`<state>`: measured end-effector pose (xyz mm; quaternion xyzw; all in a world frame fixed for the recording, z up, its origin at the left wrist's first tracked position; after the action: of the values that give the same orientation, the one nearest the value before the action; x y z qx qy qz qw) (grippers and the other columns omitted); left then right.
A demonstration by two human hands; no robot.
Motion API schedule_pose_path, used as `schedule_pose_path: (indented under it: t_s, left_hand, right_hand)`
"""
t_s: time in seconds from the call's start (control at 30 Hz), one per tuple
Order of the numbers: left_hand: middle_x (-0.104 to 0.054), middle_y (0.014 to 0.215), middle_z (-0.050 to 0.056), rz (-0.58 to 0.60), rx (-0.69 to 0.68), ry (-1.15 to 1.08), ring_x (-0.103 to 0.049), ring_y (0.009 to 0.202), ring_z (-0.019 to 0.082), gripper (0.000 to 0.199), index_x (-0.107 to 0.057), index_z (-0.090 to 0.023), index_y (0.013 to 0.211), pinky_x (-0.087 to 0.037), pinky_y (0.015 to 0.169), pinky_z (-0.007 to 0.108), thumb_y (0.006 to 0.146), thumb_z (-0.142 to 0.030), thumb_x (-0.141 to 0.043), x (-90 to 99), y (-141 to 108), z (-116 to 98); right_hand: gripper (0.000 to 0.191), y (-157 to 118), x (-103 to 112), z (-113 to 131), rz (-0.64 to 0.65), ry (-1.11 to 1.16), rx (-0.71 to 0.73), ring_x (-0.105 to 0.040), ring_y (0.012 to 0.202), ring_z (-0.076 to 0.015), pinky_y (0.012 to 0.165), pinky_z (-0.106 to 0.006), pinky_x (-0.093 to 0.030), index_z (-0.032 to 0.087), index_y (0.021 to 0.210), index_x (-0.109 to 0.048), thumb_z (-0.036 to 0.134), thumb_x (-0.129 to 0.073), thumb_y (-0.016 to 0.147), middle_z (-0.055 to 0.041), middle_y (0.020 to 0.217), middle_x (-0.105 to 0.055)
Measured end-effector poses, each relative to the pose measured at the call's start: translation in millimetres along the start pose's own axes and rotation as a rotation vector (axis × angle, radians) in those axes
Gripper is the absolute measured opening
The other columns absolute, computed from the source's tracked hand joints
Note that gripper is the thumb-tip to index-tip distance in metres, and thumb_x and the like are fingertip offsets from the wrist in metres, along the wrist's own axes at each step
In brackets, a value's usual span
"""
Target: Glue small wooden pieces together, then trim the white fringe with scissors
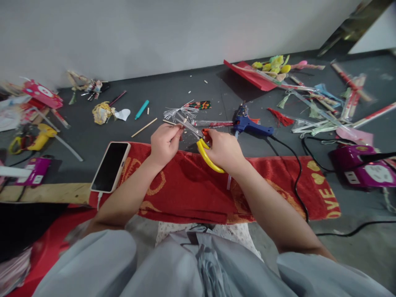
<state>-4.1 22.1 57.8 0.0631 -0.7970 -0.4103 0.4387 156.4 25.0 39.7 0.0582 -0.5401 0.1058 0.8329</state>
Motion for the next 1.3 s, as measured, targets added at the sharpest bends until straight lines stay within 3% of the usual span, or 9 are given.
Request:
schedule_pose_path:
  t_s: [0.13, 0.33, 0.6, 0.7, 0.9, 1.3]
  left_hand:
    - [-0.064, 0.062, 0.002, 0.041, 0.112, -0.135, -0.060, 0.067, 0.013, 0.042, -0.059, -0.019, 0.062, -0.047, 0.066, 0.025, 0.097, -0.036, -0.043, -4.1, -1, 5]
    - [-0.062, 0.061, 0.002, 0.136, 0.256, -0.335, -0.059, 0.060, 0.012, 0.050, -0.057, -0.019, 0.062, -0.048, 0.062, 0.026, 0.098, -0.048, -0.037, -12.4, -2, 7]
    - [-0.061, 0.061, 0.002, 0.119, 0.274, -0.363, -0.055, 0.055, 0.011, 0.050, -0.055, -0.019, 0.066, -0.045, 0.058, 0.026, 0.097, -0.053, -0.036, -13.1, -2, 12]
    - [-0.061, 0.061, 0.001, 0.125, 0.281, -0.388, -0.055, 0.054, 0.011, 0.046, -0.055, -0.019, 0.073, -0.046, 0.056, 0.026, 0.097, -0.054, -0.035, -13.9, -3, 12]
    - [-0.058, 0.056, 0.000, 0.163, 0.229, -0.358, -0.054, 0.052, 0.011, 0.045, -0.050, -0.020, 0.064, -0.044, 0.055, 0.025, 0.097, -0.048, -0.037, -13.3, -2, 4]
    - [-0.048, 0.057, -0.001, 0.147, 0.252, -0.350, -0.044, 0.047, 0.008, 0.043, -0.045, -0.020, 0.064, -0.034, 0.047, 0.024, 0.095, -0.048, -0.039, -17.9, -7, 14]
  right_hand:
    - [0.039, 1, -3, 0, -0.004, 0.026, 0.025, -0.067, 0.080, -0.0303, 0.067, -0.036, -0.042, 0.013, 0.098, -0.061, 0.046, -0.044, 0.085, -0.0152, 0.090, -0.072]
    - [0.042, 0, 1, 0, -0.131, 0.089, 0.084, -0.066, 0.091, -0.0308, 0.079, -0.039, -0.047, 0.012, 0.107, -0.057, 0.045, -0.051, 0.083, -0.0173, 0.100, -0.070]
    - [0.045, 1, -2, 0, -0.126, 0.090, 0.126, -0.062, 0.105, -0.0342, 0.092, -0.043, -0.046, 0.008, 0.111, -0.055, 0.046, -0.051, 0.085, -0.0208, 0.108, -0.068]
    - [0.045, 1, -2, -1, -0.132, 0.097, 0.122, -0.063, 0.103, -0.0342, 0.091, -0.045, -0.046, 0.009, 0.110, -0.055, 0.046, -0.050, 0.085, -0.0210, 0.107, -0.068]
    - [0.049, 1, -2, 0, -0.118, 0.076, 0.129, -0.064, 0.102, -0.0342, 0.090, -0.045, -0.047, 0.008, 0.112, -0.056, 0.048, -0.049, 0.086, -0.0221, 0.107, -0.068]
    - [0.052, 0, -3, 0, -0.115, 0.101, 0.121, -0.065, 0.099, -0.0327, 0.085, -0.042, -0.047, 0.009, 0.111, -0.056, 0.054, -0.044, 0.088, -0.0199, 0.105, -0.069]
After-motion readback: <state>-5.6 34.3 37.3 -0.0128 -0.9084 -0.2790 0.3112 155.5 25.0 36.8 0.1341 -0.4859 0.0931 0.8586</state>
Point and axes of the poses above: each hand's wrist, its own y-axis towards the middle knuckle, its own x-axis out of the back of the hand, z = x × y, the point moved 6 cm from there along y, towards the middle knuckle
